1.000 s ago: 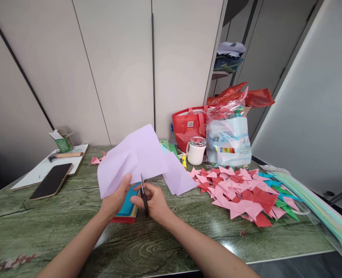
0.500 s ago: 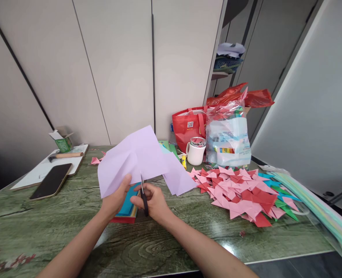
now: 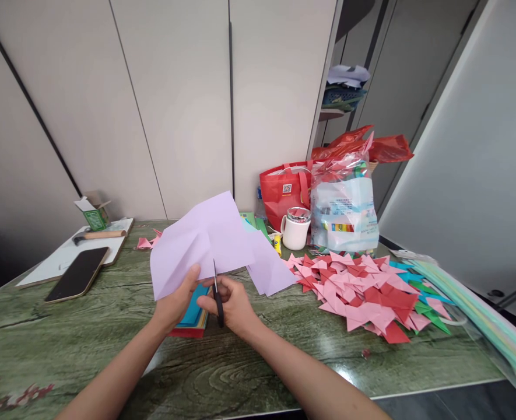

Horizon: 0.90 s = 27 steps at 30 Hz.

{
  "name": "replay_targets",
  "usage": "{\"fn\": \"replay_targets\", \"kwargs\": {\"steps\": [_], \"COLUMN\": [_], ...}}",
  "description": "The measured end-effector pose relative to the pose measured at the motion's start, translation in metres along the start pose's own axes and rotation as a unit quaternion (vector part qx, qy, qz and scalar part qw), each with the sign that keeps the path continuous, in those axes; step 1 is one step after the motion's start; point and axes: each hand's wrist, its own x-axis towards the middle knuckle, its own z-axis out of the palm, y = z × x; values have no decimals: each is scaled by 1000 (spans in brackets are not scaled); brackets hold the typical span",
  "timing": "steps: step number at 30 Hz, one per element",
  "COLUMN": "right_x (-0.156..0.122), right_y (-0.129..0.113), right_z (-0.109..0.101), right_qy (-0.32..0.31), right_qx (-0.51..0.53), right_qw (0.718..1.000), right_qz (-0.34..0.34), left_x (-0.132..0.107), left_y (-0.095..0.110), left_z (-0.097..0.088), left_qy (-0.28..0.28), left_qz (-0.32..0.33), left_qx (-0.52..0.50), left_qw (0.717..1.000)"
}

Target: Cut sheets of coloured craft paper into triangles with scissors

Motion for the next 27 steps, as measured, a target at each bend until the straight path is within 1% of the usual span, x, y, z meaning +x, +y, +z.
{"fn": "replay_targets", "kwargs": {"steps": [3, 8, 18, 27], "right_x": [0, 0, -1, 0], "right_y": [0, -1, -1, -1], "right_z": [0, 0, 1, 1], "right_qy": [1, 9, 13, 18], "right_qx": [-5, -16, -8, -11], "right_qw": [1000, 1000, 1000, 1000], "right_qz": [4, 15, 14, 21], "left_x": [1, 0, 0, 2], "left_y": [-3, -1, 0, -6], "left_z": [0, 0, -2, -3], "left_qy": [-10, 1, -3, -9], "left_qz": [1, -16, -7, -16], "left_qx": [-12, 2, 6, 6], "left_qw": [1000, 1000, 1000, 1000]}}
